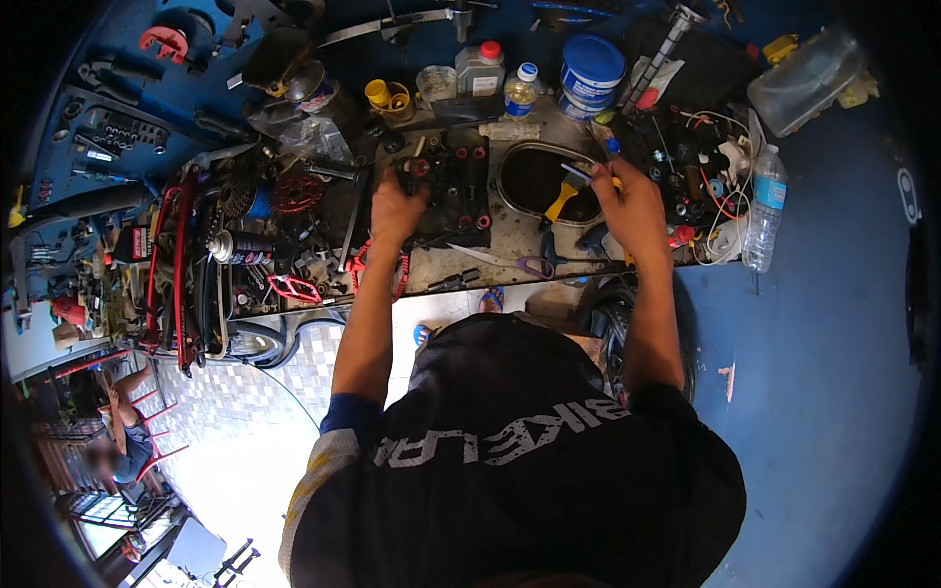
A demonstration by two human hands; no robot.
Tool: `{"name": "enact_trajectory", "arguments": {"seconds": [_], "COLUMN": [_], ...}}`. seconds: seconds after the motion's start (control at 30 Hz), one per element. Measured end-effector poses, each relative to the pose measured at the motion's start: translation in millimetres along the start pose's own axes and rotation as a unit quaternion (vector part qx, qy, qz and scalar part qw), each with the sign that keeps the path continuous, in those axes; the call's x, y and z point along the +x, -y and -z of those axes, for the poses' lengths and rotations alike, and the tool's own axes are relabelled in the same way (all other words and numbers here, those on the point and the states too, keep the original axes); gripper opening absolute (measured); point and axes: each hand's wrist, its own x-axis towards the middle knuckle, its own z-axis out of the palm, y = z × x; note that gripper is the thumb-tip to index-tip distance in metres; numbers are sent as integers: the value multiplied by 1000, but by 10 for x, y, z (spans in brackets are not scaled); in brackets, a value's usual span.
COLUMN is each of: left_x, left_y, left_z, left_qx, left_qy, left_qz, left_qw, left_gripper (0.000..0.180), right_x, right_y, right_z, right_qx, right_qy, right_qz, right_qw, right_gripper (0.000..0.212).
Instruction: The person retrieves a bicycle chain and pliers from a cluttered workbench, then uses the pliers to cut and adjust the chain while working on a bicycle mounted on a stand. The person repeatedly handles the chain and tools, making adjustments to the chain length and alignment.
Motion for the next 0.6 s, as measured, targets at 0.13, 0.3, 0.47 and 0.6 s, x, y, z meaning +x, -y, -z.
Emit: {"name": "enact_trajectory", "arguments": {"seconds": [0.13, 0.3, 0.47, 0.6], "left_x": [103, -46, -10, 177], "left_y": [-98, -376, -243, -363], "left_z": [-269, -573, -637, -525], "left_qx": [53, 205, 244, 168], "left_qy": [88, 208, 214, 151], "left_qz": [-34, -146, -135, -81], "left_qw": [994, 945, 936, 971], "left_gripper": [62, 81, 88, 82], "right_x": [-83, -175, -286, -307], "right_y": [-135, -407, -444, -535], "right_z": [55, 99, 179, 259], "right_qx": [6, 57, 53, 46], "right_qy": [-32, -80, -83, -80], "right_qz": [2, 25, -2, -25], "right_qw": [999, 995, 995, 995], "right_gripper": [29, 29, 33, 27]}}
